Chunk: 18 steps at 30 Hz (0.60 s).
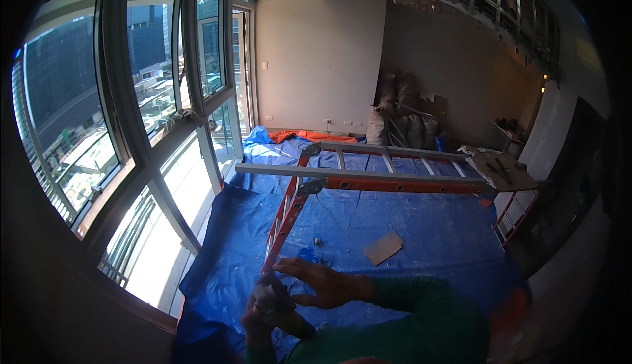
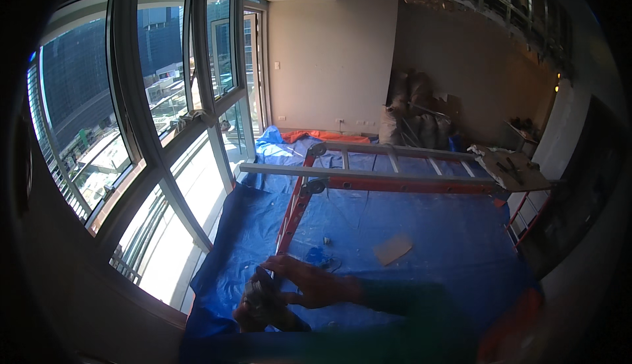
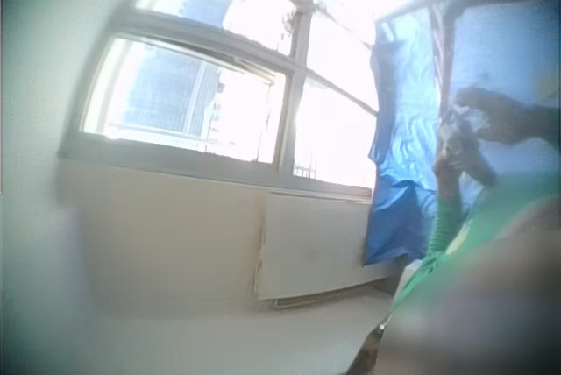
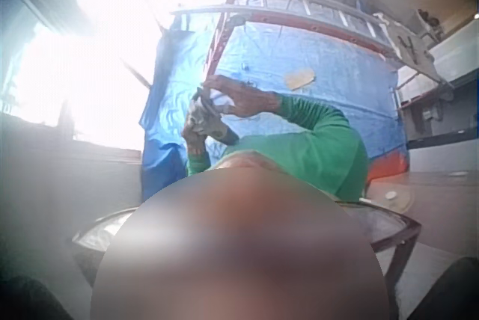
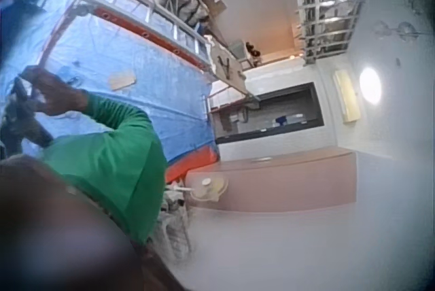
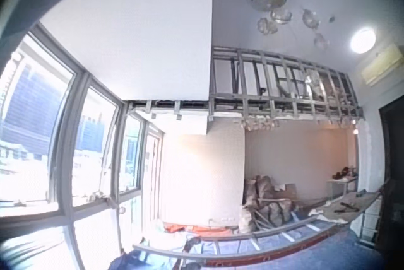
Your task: The person prepares an angle grinder by attaching a cutting disc, then climbs a ladder and uses a screwdriver to fasten metal ceiling grid components. The person handles the grinder, cutting disc, screwdriver, and metal grid parts during the sequence.
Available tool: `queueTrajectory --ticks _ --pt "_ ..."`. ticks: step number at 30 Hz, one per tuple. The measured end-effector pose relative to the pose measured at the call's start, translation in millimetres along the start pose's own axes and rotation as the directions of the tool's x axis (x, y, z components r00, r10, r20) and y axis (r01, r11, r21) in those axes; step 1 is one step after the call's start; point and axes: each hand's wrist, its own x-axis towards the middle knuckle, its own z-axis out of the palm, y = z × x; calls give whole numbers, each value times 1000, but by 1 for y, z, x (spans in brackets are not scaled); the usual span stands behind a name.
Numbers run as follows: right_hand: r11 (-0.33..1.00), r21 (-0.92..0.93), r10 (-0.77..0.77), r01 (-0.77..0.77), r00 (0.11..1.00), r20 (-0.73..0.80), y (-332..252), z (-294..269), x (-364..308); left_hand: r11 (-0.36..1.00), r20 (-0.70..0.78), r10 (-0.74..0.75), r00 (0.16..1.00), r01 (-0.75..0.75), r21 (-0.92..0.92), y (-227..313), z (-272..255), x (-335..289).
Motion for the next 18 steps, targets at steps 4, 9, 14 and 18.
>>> queueTrajectory --ticks 4,9,14,18 --pt "863 -293 -438 412 899 -25 8 -5 22 550 -51 -161 986 47 -834 -7 -5 0" --pt "720 -478 -599 503 798 -64 12 -8 24 982 -162 -54 985 23 -187 -18 6 2" --pt "849 -443 -410 287 887 -212 -1 -6 8 998 -166 -65 984 59 -37 -21 28 17" --pt "877 -421 -358 232 900 -249 0 -3 4 996 -182 -84 980 91 27 -24 39 23"
